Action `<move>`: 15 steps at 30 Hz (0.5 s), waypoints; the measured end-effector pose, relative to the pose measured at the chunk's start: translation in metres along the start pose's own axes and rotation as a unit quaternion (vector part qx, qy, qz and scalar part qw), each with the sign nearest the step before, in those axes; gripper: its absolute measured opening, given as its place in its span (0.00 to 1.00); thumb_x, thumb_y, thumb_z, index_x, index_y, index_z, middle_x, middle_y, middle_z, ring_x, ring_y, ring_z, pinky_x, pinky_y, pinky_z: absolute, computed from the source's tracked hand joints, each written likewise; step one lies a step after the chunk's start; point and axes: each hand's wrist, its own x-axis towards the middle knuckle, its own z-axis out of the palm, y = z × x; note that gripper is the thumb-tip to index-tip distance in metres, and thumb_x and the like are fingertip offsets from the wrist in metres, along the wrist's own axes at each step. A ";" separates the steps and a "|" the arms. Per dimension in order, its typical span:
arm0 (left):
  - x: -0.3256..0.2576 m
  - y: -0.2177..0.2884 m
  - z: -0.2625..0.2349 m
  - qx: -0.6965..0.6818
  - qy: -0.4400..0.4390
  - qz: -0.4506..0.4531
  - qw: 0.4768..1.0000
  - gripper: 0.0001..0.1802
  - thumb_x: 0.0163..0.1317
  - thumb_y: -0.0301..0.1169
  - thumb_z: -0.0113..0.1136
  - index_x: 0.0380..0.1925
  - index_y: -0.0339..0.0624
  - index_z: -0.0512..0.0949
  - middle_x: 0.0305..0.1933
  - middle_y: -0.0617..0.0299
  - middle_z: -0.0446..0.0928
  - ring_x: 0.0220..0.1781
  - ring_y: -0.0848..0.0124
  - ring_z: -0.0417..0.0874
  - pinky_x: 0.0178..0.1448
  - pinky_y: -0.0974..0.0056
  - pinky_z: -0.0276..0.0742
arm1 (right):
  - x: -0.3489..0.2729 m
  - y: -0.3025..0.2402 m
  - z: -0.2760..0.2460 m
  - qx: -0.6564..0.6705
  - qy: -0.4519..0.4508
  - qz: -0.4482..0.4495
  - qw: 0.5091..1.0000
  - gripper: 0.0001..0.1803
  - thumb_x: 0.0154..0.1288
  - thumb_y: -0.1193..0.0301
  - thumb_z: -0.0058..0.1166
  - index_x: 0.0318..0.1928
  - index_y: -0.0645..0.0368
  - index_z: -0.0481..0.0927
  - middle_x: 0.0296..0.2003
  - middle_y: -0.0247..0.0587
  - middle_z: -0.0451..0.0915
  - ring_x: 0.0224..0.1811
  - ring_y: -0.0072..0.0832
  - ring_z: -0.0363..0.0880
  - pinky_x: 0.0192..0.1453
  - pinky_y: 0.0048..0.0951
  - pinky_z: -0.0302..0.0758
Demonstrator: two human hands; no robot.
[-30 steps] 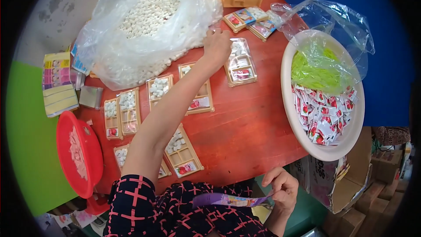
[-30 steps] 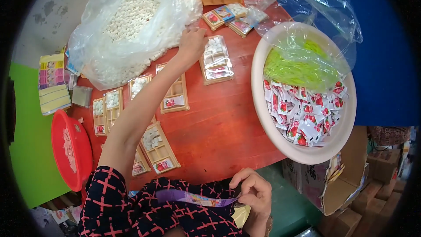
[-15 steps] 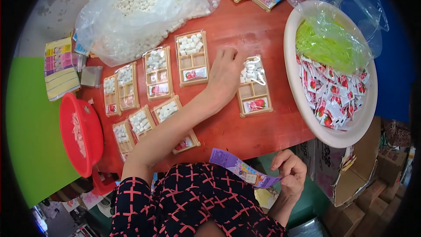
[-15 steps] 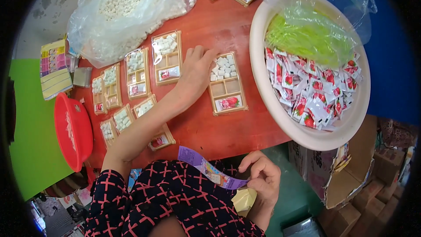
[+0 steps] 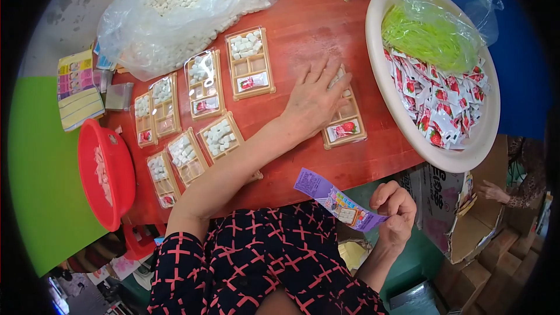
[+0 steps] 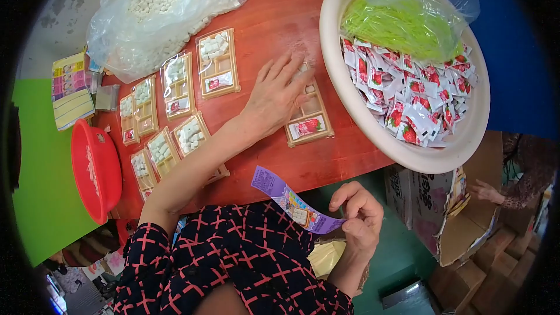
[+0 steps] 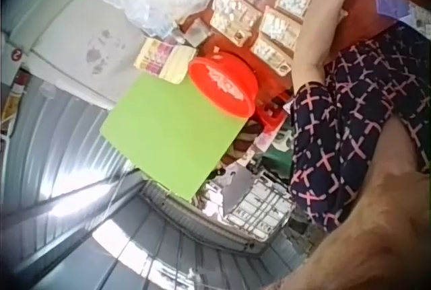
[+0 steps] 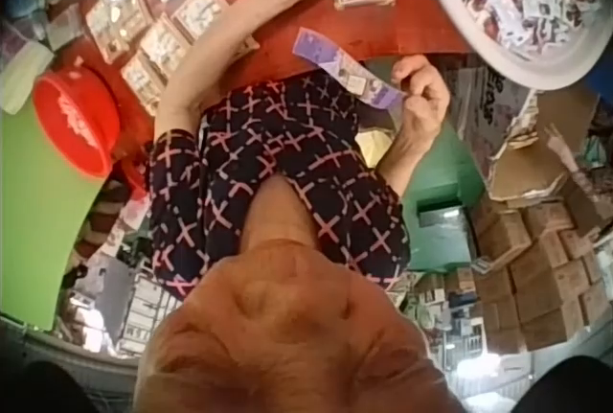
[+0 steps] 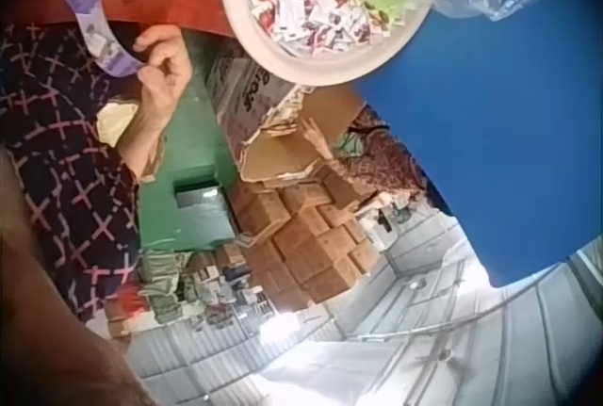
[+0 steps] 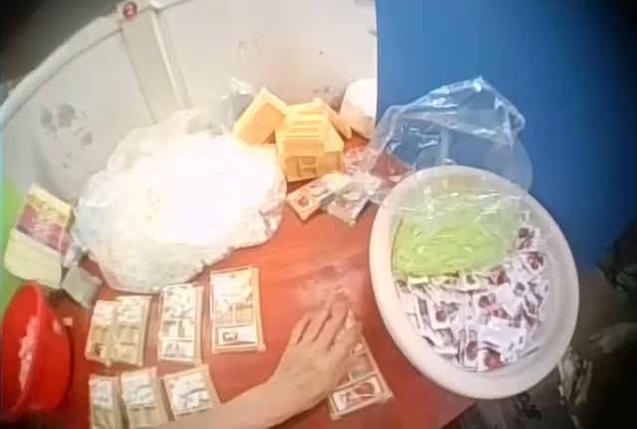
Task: Packaging small blocks into plastic trays and wrapping them with printed paper sleeves.
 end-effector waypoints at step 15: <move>-0.009 -0.003 -0.002 -0.028 0.001 -0.086 0.996 0.25 0.47 0.26 0.61 0.48 0.33 0.69 0.56 0.42 0.62 0.60 0.45 0.60 0.61 0.50 0.61 | 0.012 -0.003 -0.007 -0.012 0.009 -0.003 1.000 0.21 0.46 0.62 0.63 0.20 0.54 0.62 0.30 0.40 0.69 0.29 0.26 0.64 0.31 0.24 0.61</move>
